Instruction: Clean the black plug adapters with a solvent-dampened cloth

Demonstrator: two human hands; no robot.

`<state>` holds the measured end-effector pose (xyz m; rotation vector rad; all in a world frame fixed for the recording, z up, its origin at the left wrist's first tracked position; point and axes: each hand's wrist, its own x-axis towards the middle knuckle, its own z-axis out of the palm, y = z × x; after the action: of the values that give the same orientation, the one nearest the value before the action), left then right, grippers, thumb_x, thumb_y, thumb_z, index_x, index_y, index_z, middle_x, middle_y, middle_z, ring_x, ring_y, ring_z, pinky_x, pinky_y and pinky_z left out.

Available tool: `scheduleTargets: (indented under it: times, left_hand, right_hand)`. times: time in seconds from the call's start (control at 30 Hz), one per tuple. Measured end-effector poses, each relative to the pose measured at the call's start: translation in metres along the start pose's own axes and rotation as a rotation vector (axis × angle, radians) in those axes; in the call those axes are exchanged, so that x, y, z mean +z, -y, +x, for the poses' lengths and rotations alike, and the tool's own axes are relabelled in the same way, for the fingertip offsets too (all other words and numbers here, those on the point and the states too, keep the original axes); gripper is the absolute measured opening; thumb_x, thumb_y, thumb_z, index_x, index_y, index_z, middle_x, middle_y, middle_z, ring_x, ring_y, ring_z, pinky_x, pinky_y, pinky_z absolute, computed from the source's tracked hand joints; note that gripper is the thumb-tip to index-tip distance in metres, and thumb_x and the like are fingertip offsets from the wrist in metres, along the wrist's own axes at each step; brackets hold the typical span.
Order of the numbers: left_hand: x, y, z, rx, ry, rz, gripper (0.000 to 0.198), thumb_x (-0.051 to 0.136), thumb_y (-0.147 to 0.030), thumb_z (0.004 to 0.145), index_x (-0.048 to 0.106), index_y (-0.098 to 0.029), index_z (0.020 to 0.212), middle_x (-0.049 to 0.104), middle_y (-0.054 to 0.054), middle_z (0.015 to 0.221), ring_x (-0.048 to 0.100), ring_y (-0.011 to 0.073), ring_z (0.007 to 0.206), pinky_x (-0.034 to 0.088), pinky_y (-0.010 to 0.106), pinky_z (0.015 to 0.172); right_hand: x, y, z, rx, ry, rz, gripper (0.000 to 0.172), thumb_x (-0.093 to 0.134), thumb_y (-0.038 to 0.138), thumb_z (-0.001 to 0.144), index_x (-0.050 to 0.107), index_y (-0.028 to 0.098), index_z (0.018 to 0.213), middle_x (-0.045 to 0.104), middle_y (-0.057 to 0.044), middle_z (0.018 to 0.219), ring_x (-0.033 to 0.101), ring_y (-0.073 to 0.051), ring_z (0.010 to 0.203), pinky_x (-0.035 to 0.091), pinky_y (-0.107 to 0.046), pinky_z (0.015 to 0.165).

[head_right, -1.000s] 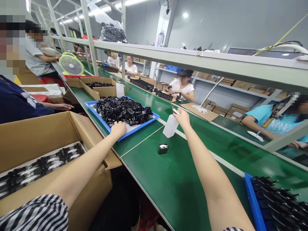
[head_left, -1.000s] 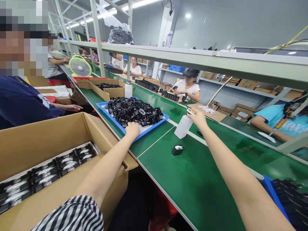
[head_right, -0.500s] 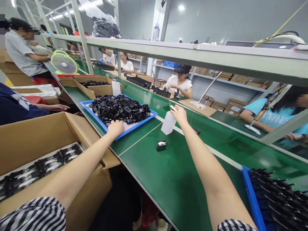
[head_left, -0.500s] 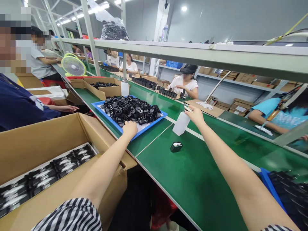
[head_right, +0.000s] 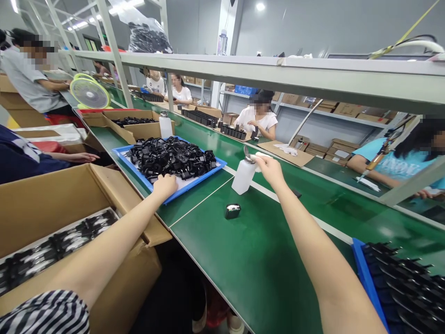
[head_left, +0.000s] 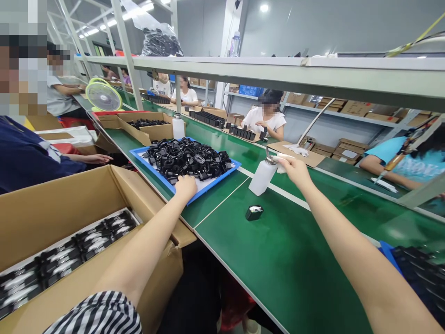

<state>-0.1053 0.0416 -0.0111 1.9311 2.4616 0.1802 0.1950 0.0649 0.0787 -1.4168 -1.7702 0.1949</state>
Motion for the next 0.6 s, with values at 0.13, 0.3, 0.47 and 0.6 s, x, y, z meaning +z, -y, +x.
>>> scheduleTargets:
  times: [0.13,0.3,0.47,0.6]
  left_hand:
    - [-0.001,-0.001,-0.001,-0.001,0.003,0.008,0.033,0.031,-0.017,0.071,0.049,-0.013,0.099,0.045,0.013,0.104,0.037,0.025,0.095,0.038,0.031,0.068]
    - [-0.001,-0.001,-0.001,0.005,0.001,0.026,0.033,0.03,-0.017,0.071,0.048,-0.014,0.099,0.046,0.012,0.104,0.037,0.0261,0.096,0.039,0.031,0.067]
    - [0.0,0.0,-0.001,0.012,-0.034,0.033,0.037,0.032,-0.018,0.07,0.044,-0.015,0.105,0.045,0.012,0.106,0.039,0.0256,0.094,0.039,0.031,0.068]
    - [0.002,0.0,-0.001,0.02,-0.076,0.021,0.038,0.035,-0.02,0.068,0.045,-0.015,0.104,0.046,0.011,0.105,0.041,0.0248,0.093,0.038,0.031,0.07]
  right_hand:
    - [-0.009,-0.024,-0.022,0.323,0.077,0.358,0.025,0.049,0.032,0.065,0.059,0.013,0.076,0.06,-0.007,0.072,0.055,-0.019,0.064,0.044,-0.029,0.056]
    - [-0.013,-0.058,-0.048,0.449,0.363,-0.056,0.016,0.056,0.029,0.06,0.06,0.017,0.069,0.06,-0.006,0.075,0.054,-0.022,0.073,0.043,-0.034,0.067]
    - [-0.034,-0.102,-0.053,0.611,0.029,-0.381,0.034,0.049,0.026,0.065,0.052,0.012,0.096,0.044,-0.019,0.105,0.032,-0.036,0.104,0.028,-0.049,0.081]
    - [-0.051,-0.152,-0.061,0.72,-0.052,-0.489,0.054,0.045,0.037,0.066,0.037,0.007,0.111,0.04,-0.027,0.101,0.034,-0.043,0.097,0.03,-0.057,0.068]
